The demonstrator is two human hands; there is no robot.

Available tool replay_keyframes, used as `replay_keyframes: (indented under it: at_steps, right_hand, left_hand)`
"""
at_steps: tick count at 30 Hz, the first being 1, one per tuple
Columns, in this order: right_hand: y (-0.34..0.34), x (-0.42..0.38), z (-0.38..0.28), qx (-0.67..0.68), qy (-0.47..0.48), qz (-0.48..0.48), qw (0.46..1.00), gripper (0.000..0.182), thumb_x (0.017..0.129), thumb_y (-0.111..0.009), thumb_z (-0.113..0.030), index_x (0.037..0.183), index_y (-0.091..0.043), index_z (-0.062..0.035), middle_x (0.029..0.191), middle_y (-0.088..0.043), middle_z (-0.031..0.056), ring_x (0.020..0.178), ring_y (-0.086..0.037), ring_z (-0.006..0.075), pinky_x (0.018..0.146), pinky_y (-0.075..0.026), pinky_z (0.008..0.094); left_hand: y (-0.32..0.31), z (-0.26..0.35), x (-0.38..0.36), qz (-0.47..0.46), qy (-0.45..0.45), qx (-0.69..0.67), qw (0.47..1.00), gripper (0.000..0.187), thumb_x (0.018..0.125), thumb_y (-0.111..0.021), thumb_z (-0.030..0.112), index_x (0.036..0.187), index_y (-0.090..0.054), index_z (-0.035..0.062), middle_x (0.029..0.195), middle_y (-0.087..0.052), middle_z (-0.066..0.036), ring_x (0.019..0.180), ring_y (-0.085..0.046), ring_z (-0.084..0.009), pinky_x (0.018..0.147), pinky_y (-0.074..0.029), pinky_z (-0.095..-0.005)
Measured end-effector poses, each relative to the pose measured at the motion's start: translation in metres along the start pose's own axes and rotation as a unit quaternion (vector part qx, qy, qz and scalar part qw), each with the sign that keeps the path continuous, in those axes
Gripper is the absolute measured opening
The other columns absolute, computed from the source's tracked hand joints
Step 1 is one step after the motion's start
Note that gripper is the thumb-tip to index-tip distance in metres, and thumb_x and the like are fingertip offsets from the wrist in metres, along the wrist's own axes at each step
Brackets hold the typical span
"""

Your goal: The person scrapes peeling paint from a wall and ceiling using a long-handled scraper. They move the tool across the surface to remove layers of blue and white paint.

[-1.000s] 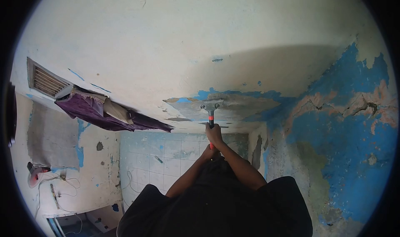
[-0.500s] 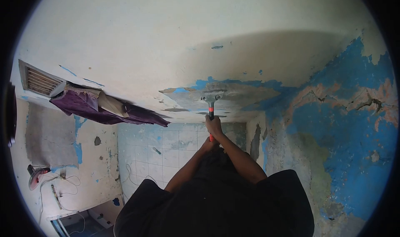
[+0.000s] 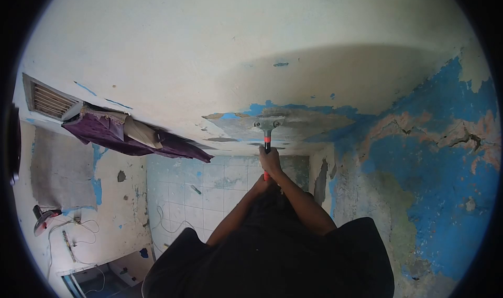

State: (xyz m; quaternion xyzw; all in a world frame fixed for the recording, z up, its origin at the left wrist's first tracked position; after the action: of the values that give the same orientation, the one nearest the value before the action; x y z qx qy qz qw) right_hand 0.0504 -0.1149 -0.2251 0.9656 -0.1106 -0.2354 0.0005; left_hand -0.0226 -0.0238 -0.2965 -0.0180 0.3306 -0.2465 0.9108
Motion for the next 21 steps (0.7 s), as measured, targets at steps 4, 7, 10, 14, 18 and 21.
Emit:
replay_keyframes:
  at_steps: [4,7,10,14,18,21]
  right_hand:
    - [0.0,-0.004,-0.014,0.042,-0.02,-0.024,0.999,0.044,0.084,-0.056,-0.034,0.055,-0.047,-0.0024,0.043,-0.045,0.0038,0.035,-0.047,0.0168,0.035,-0.036,0.0336]
    - [0.001,-0.009,-0.017,0.028,-0.023,-0.005,0.999,0.045,0.084,-0.056,-0.035,0.055,-0.047,-0.0027,0.043,-0.045,0.0037,0.034,-0.046,0.0166,0.035,-0.035,0.0336]
    - [-0.002,-0.001,0.007,0.014,-0.01,0.01,1.0,0.045,0.084,-0.056,-0.035,0.055,-0.046,-0.003,0.043,-0.045,0.0037,0.034,-0.046,0.0161,0.033,-0.035,0.0335]
    - [0.001,-0.013,-0.026,0.053,-0.02,-0.032,0.998,0.045,0.084,-0.056,-0.035,0.054,-0.045,-0.0039,0.043,-0.045,0.0028,0.034,-0.046,0.0149,0.033,-0.034,0.0333]
    - [-0.004,-0.003,0.003,0.025,-0.006,0.008,1.0,0.044,0.084,-0.056,-0.034,0.053,-0.044,-0.0061,0.042,-0.042,0.0012,0.032,-0.044,0.0137,0.033,-0.033,0.0317]
    - [0.0,-0.007,-0.027,0.051,-0.016,-0.017,0.998,0.044,0.084,-0.056,-0.033,0.052,-0.043,-0.0071,0.041,-0.041,0.0005,0.031,-0.043,0.0132,0.032,-0.033,0.0307]
  left_hand:
    - [0.005,0.017,-0.002,0.031,-0.014,0.044,0.998,0.012,0.072,-0.054,0.013,0.067,-0.053,0.0024,0.059,-0.053,-0.004,0.048,-0.048,-0.013,0.044,-0.037,-0.0297]
    - [0.001,0.019,-0.01,0.03,-0.014,0.044,0.998,0.012,0.071,-0.055,0.014,0.067,-0.053,0.0023,0.059,-0.053,-0.004,0.048,-0.048,-0.0134,0.044,-0.037,-0.0293]
    - [0.001,0.008,-0.01,0.027,0.025,0.03,0.999,0.014,0.07,-0.056,0.015,0.068,-0.054,0.0014,0.06,-0.054,-0.006,0.048,-0.049,-0.0147,0.045,-0.039,-0.0299]
    - [0.005,0.009,-0.004,0.039,-0.03,0.068,0.996,0.016,0.069,-0.056,0.016,0.069,-0.055,0.0,0.061,-0.056,-0.007,0.049,-0.051,-0.0161,0.047,-0.042,-0.0313]
    - [0.009,0.001,0.005,0.019,0.048,0.062,0.997,0.015,0.069,-0.056,0.015,0.07,-0.055,0.0,0.061,-0.056,-0.007,0.05,-0.052,-0.016,0.047,-0.043,-0.0314]
    - [0.006,0.023,-0.01,0.009,-0.007,0.074,0.997,0.015,0.069,-0.056,0.015,0.069,-0.056,0.0,0.06,-0.055,-0.007,0.05,-0.052,-0.0159,0.047,-0.042,-0.0311]
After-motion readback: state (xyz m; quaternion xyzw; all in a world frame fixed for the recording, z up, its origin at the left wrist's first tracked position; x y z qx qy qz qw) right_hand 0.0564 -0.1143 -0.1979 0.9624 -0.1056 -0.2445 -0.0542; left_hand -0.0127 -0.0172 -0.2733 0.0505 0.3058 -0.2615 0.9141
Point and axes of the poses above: each hand's wrist, its own x-axis towards the middle knuckle, its own y-axis out of the back of the hand, z = x × y, the point moved 2 cm from there along x, towards the middle knuckle
